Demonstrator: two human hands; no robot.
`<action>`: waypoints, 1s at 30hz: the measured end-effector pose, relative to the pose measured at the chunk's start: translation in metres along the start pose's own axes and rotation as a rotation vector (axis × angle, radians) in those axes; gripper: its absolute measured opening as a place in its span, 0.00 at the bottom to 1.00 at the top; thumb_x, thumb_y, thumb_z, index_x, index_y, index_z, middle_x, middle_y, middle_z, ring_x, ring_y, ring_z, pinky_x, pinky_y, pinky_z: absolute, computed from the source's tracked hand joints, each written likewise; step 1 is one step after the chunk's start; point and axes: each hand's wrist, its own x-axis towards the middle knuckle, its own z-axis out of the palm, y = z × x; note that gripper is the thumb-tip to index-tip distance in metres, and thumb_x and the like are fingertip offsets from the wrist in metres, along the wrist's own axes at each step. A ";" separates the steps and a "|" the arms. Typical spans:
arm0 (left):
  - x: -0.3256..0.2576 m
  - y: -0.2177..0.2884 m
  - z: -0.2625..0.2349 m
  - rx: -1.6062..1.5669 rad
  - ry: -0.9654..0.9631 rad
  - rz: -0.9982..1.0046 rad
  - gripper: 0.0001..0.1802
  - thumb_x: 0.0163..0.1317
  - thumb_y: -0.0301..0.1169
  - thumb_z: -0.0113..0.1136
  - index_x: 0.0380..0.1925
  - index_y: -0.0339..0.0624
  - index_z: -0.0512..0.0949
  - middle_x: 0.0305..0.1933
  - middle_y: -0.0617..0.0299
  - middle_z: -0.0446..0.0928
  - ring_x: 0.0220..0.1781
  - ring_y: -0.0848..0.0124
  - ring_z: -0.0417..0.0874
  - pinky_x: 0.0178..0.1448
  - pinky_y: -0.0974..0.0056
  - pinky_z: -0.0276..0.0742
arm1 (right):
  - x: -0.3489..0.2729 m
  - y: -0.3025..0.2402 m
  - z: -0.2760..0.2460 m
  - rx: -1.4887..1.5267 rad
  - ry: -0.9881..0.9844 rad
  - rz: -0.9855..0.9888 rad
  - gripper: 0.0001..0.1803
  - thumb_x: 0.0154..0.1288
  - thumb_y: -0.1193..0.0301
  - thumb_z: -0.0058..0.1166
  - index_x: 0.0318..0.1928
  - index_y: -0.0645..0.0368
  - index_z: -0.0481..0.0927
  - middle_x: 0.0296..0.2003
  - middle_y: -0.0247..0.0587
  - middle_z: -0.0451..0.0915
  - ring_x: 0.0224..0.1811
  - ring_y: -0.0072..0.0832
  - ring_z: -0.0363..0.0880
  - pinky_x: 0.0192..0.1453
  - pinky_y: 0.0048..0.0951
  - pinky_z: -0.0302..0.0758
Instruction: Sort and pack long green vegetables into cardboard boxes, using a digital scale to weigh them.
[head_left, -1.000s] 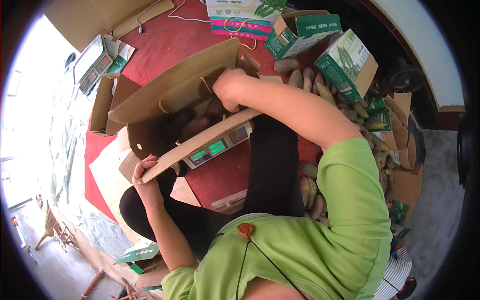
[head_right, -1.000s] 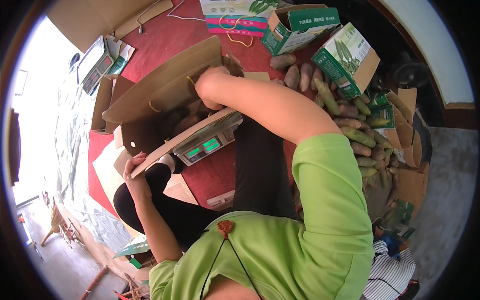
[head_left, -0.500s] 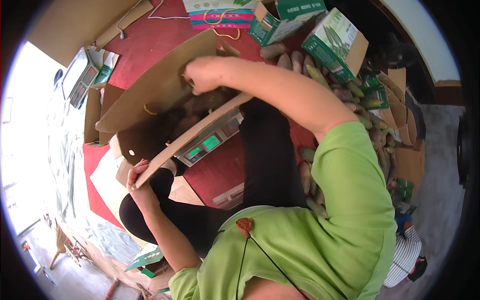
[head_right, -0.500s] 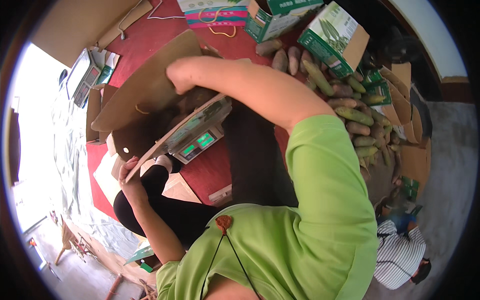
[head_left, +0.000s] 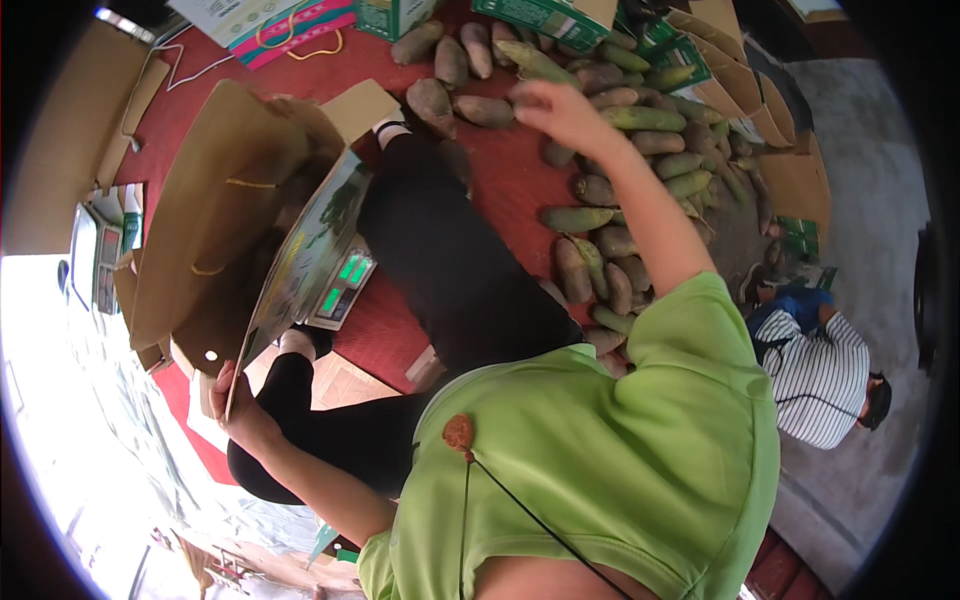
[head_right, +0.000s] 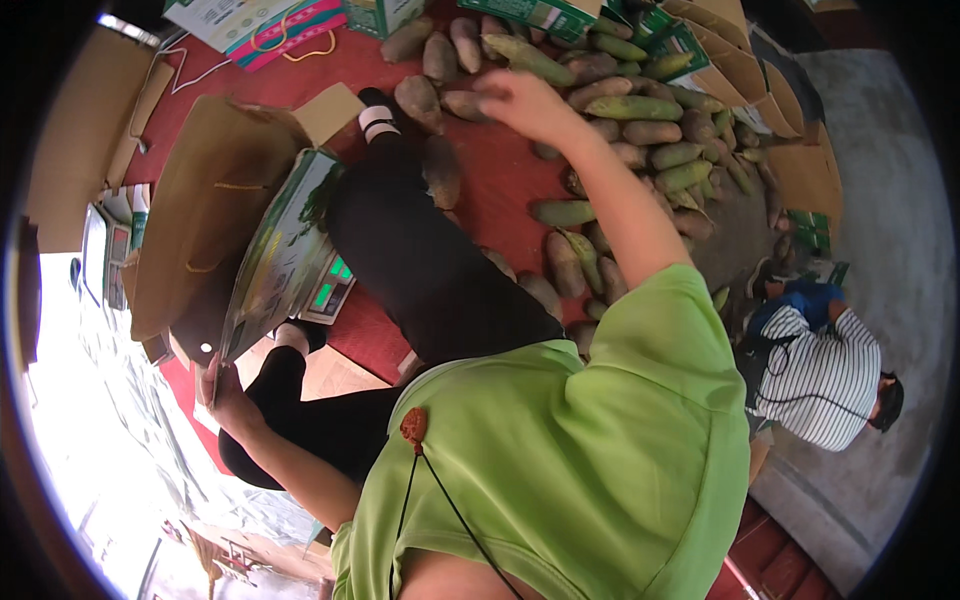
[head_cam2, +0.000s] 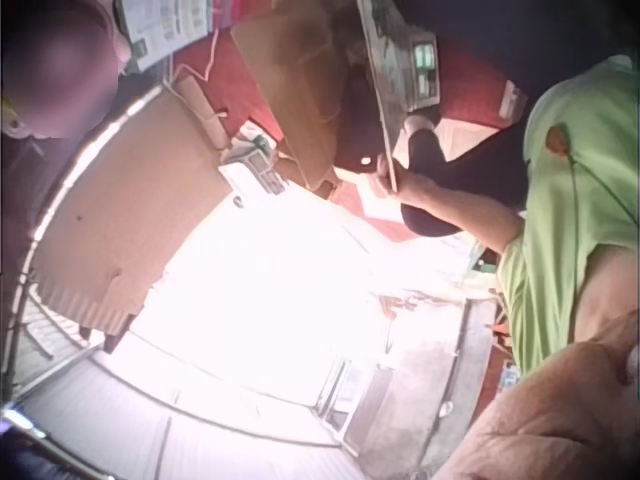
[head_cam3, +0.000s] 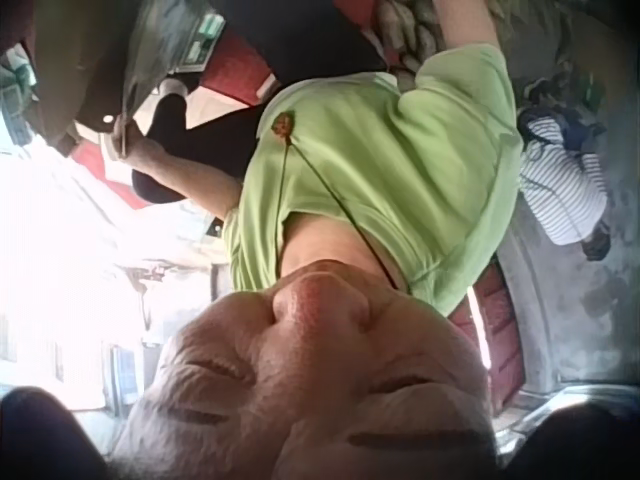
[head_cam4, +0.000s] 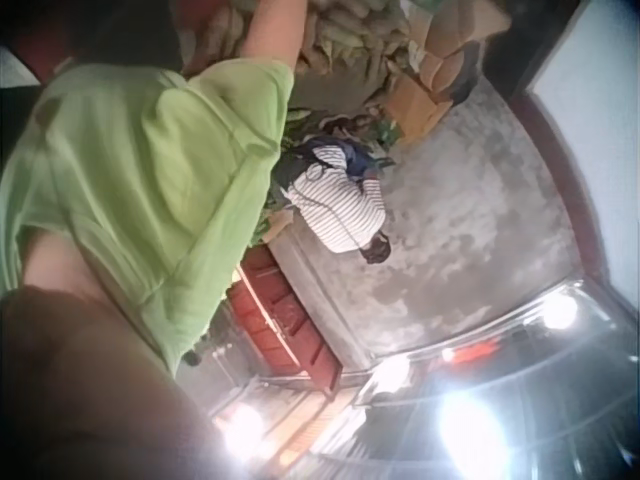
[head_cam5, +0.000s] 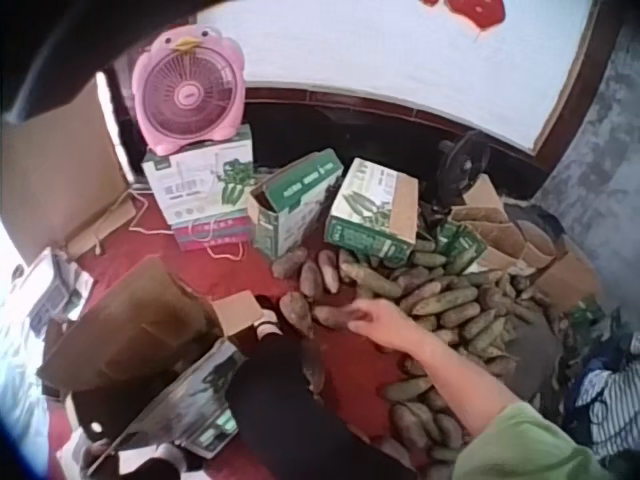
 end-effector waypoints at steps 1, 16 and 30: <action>0.002 -0.001 0.002 -0.047 -0.001 -0.025 0.04 0.59 0.17 0.55 0.33 0.34 0.77 0.44 0.54 0.79 0.49 0.68 0.78 0.58 0.66 0.71 | -0.023 0.048 0.002 -0.198 0.049 0.094 0.17 0.56 0.68 0.57 0.47 0.58 0.79 0.38 0.46 0.82 0.43 0.40 0.79 0.49 0.35 0.74; 0.007 -0.001 0.000 -0.217 -0.016 -0.103 0.09 0.59 0.15 0.51 0.39 0.31 0.76 0.39 0.53 0.77 0.44 0.66 0.78 0.56 0.60 0.75 | -0.361 0.260 0.151 -0.065 -0.485 0.724 0.06 0.56 0.71 0.55 0.27 0.59 0.79 0.18 0.38 0.77 0.17 0.27 0.76 0.18 0.30 0.73; 0.018 -0.016 -0.016 -0.188 0.007 -0.130 0.11 0.59 0.15 0.50 0.42 0.25 0.74 0.41 0.50 0.77 0.46 0.62 0.77 0.61 0.57 0.74 | -0.328 0.229 0.066 -0.198 0.085 0.907 0.13 0.50 0.66 0.56 0.34 0.61 0.82 0.43 0.47 0.80 0.52 0.38 0.76 0.56 0.37 0.72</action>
